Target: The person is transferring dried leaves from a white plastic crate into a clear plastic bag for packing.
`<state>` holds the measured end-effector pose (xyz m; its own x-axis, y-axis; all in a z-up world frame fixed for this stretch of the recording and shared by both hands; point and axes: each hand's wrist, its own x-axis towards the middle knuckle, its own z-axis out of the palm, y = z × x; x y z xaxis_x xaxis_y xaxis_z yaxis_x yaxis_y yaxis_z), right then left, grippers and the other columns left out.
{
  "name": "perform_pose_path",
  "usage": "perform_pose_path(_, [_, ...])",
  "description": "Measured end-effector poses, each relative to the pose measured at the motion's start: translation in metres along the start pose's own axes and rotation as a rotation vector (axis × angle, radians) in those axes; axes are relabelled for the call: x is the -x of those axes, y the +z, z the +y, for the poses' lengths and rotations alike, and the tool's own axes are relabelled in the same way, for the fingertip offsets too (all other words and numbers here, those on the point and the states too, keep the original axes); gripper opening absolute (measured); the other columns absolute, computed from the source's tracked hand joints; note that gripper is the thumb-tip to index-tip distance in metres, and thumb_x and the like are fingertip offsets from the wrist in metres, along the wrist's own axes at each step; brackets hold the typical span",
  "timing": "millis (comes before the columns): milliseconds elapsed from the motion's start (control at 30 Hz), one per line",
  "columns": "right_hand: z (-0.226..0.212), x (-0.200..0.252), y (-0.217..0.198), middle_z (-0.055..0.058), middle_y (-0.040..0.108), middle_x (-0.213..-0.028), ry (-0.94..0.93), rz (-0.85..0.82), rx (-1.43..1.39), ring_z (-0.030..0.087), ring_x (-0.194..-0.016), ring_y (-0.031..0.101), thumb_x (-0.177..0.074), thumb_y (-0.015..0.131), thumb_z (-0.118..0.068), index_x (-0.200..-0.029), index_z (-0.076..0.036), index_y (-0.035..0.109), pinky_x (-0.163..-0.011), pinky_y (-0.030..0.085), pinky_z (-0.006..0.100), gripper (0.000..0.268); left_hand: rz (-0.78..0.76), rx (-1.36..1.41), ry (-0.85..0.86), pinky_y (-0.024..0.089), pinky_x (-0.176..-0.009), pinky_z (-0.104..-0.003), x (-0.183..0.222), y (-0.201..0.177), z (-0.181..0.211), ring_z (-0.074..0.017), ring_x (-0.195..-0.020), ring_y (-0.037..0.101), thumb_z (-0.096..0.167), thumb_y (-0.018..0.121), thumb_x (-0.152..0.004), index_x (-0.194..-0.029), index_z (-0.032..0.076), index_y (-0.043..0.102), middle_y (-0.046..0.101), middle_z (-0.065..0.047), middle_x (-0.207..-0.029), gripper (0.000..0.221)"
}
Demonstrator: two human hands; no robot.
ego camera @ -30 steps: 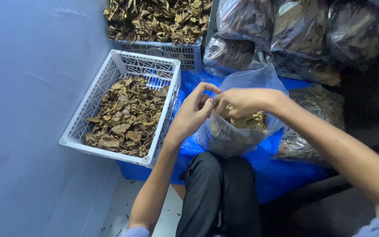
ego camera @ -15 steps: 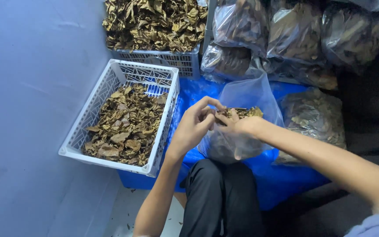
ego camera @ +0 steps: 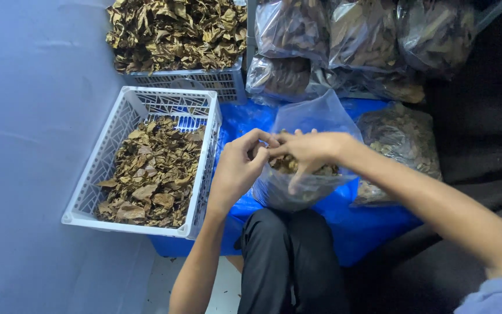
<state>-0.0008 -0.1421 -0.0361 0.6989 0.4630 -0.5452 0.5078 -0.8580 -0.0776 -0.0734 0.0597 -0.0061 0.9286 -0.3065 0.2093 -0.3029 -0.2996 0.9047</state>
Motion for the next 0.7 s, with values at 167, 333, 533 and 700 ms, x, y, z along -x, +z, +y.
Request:
perform_pose_path(167, [-0.029,0.088,-0.053,0.020,0.065,-0.132,-0.001,0.241,-0.162,0.050,-0.118,0.064,-0.083,0.081,-0.040,-0.132,-0.019,0.068,-0.096,0.055,0.061,0.055,0.018,-0.247,0.018,0.046,-0.057,-0.033,0.004,-0.001,0.004,-0.0200,-0.050,0.053,0.008,0.053,-0.088,-0.099,0.017,0.073,0.059,-0.006,-0.053,0.024])
perform_pose_path(333, [0.012,0.114,-0.005,0.017,0.065,-0.116,0.358,0.692,-0.030,0.047,-0.098,0.072,-0.091,0.069,-0.049,-0.121,-0.017,0.062,-0.076,0.060,0.057,0.044,0.094,-0.770,0.270,0.047,-0.059,-0.040,0.004,0.013,0.012,-0.0315,-0.056,0.063,0.006,0.062,-0.086,-0.098,0.015,0.067,0.062,-0.007,-0.057,0.016])
perform_pose_path(533, [0.039,0.111,0.031,0.021,0.076,-0.088,0.605,0.487,-0.369,0.039,-0.076,0.077,-0.094,0.066,-0.041,-0.123,-0.001,0.063,-0.069,0.062,0.050,0.049,-0.336,-0.960,0.597,0.057,-0.070,-0.046,-0.062,0.079,0.000,-0.0372,-0.088,0.069,0.014,0.083,-0.070,-0.102,0.016,0.071,0.068,-0.010,-0.094,0.035])
perform_pose_path(700, [0.045,0.108,0.021,0.007,0.078,-0.061,0.512,0.483,-0.530,0.021,-0.060,0.079,-0.090,0.066,-0.029,-0.108,-0.008,0.076,-0.064,0.062,0.037,0.029,-1.016,-1.028,0.220,0.061,-0.088,-0.054,-0.134,0.164,-0.091,-0.0419,-0.114,0.069,0.012,0.091,-0.065,-0.115,0.021,0.076,0.073,-0.012,-0.121,0.052])
